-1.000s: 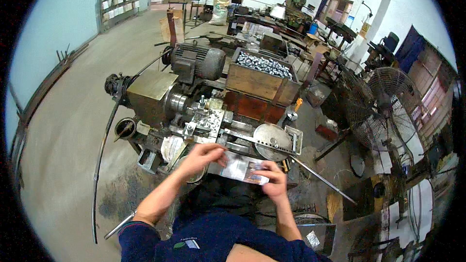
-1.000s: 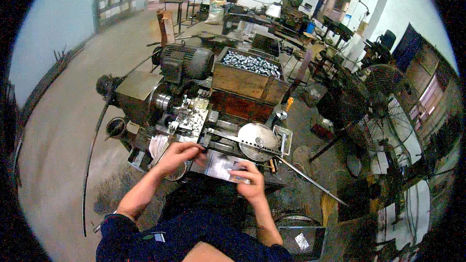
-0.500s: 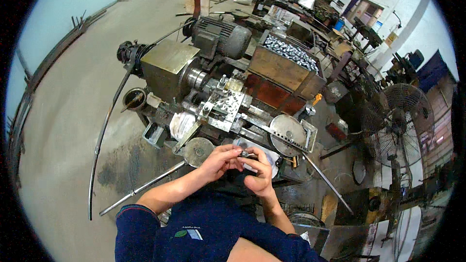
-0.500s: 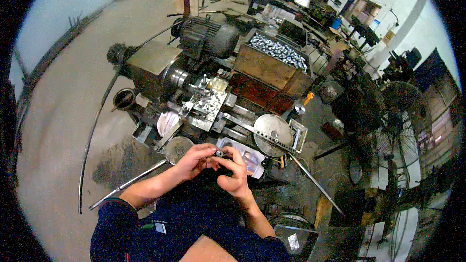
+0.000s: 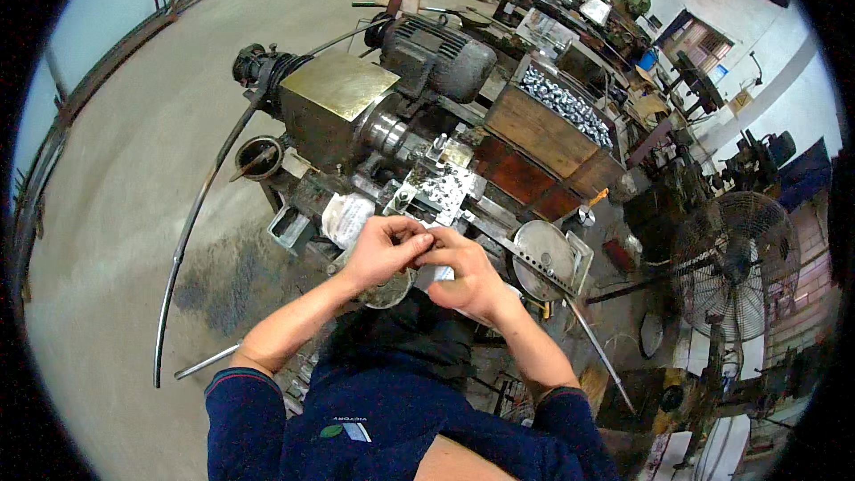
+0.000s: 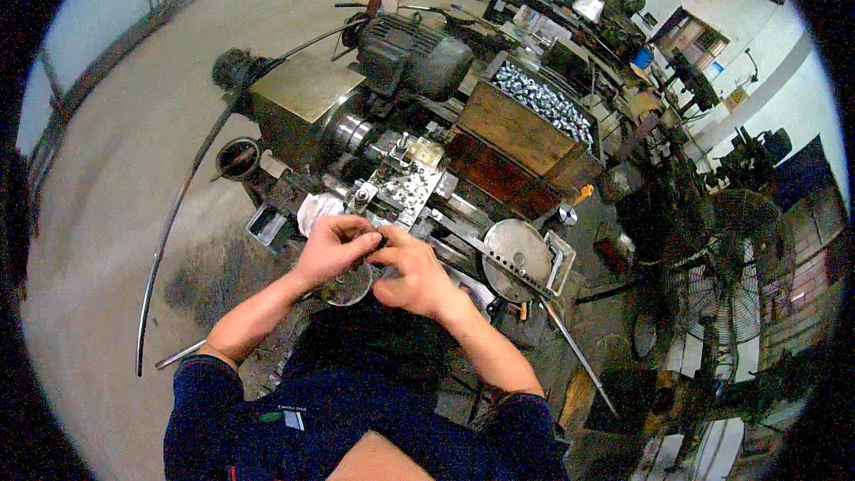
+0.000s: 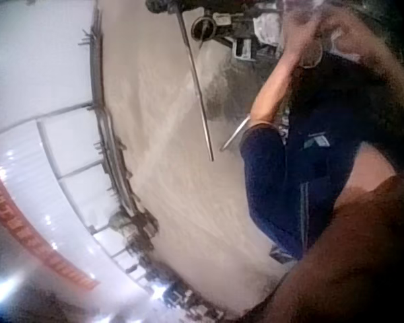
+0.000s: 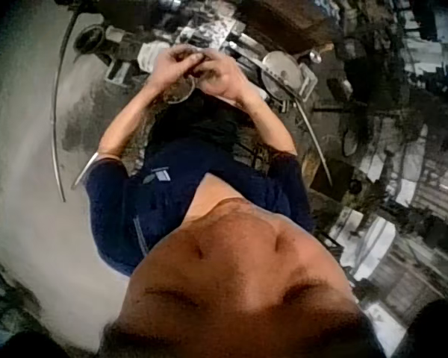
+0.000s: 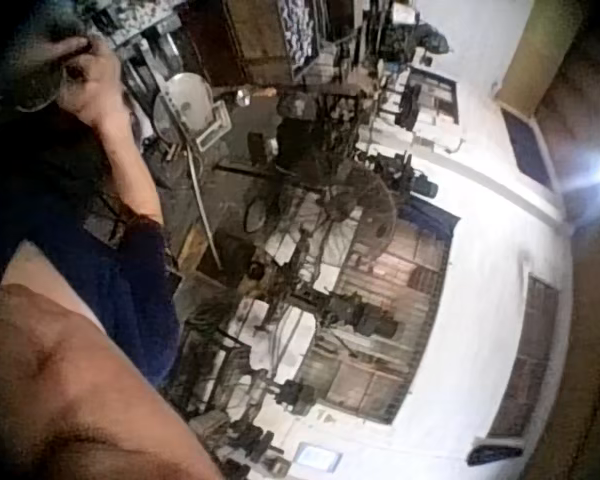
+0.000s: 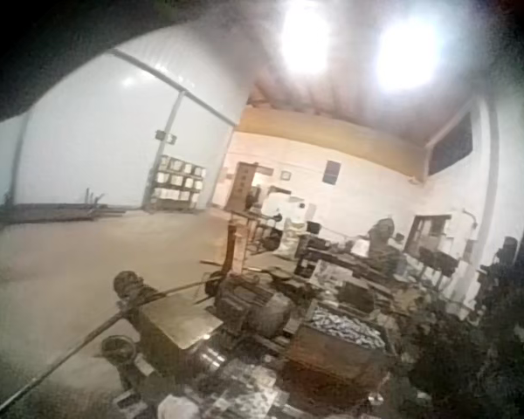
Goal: The person operates a manual fabrication machine by loading small metal parts into a fixture, pulling a lever to form the components, and placing them into a wire bin.
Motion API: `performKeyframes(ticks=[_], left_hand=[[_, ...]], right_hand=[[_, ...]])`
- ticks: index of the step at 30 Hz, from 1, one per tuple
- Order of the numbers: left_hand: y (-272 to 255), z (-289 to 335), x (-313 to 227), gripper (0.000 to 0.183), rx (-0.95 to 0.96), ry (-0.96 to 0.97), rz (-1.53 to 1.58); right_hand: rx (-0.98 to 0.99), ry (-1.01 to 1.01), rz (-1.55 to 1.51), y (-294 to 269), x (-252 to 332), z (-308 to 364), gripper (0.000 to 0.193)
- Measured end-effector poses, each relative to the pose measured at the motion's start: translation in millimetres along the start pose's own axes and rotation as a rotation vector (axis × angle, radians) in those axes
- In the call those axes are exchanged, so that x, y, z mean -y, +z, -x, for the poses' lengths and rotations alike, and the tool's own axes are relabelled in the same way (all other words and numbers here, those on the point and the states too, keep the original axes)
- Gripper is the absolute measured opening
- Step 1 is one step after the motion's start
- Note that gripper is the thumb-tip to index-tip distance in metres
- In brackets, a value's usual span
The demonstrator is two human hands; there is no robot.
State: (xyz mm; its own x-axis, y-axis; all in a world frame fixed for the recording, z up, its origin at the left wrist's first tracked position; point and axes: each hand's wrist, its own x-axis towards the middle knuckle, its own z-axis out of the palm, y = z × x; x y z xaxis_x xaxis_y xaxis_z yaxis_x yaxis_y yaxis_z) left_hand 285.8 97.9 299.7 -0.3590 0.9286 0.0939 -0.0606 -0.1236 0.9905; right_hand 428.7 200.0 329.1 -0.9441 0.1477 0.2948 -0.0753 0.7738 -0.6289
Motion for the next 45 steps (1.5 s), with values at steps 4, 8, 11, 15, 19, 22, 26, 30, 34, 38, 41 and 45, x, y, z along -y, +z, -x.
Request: performKeyframes(ticks=[4,8,11,15,19,22,26,30,34,38,41,45], left_hand=[[-38,-4,-4,0.019,0.078,0.016,-0.144],[-112,6,-26,0.034,0.009,0.312,-0.747],[-193,27,-33,0.035,-0.254,0.196,-1.309],[-285,79,-28,0.032,-0.517,-0.187,-1.562],[-302,115,5,0.032,-0.595,-0.493,-1.043],[-290,109,10,0.029,-0.61,-0.536,-0.995],[-309,114,42,0.028,-0.6,-0.35,-1.393],[-310,110,47,0.025,-0.61,-0.358,-1.457],[-336,112,43,0.02,-0.573,-0.432,-1.618],[-412,106,15,0.009,-0.583,-0.514,-1.86],[-439,98,14,0.011,-0.579,-0.503,-1.944],[-443,103,31,0.02,-0.735,-0.583,-1.77]], right_hand=[[0.092,-0.051,0.03,-4,-1,-43,0.024],[0.019,-0.093,0.277,-15,-31,-88,0.018],[-0.041,-0.018,0.486,-15,-74,-124,0.02],[0.039,0.078,0.742,1,-92,-159,0.02],[0.089,0.172,0.723,13,-115,-170,0.024],[0.107,0.223,0.716,17,-126,-173,0.028],[0.064,0.271,0.563,22,-120,-180,0.027],[-0.061,0.445,0.361,19,-127,-184,0.026],[-0.079,0.443,0.272,7,-120,-187,0.026],[-0.113,0.44,0.269,7,-118,-192,0.025],[-0.164,0.462,0.257,7,-109,-191,0.023],[-0.297,0.024,0.389,-9,-81,-164,0.024]])
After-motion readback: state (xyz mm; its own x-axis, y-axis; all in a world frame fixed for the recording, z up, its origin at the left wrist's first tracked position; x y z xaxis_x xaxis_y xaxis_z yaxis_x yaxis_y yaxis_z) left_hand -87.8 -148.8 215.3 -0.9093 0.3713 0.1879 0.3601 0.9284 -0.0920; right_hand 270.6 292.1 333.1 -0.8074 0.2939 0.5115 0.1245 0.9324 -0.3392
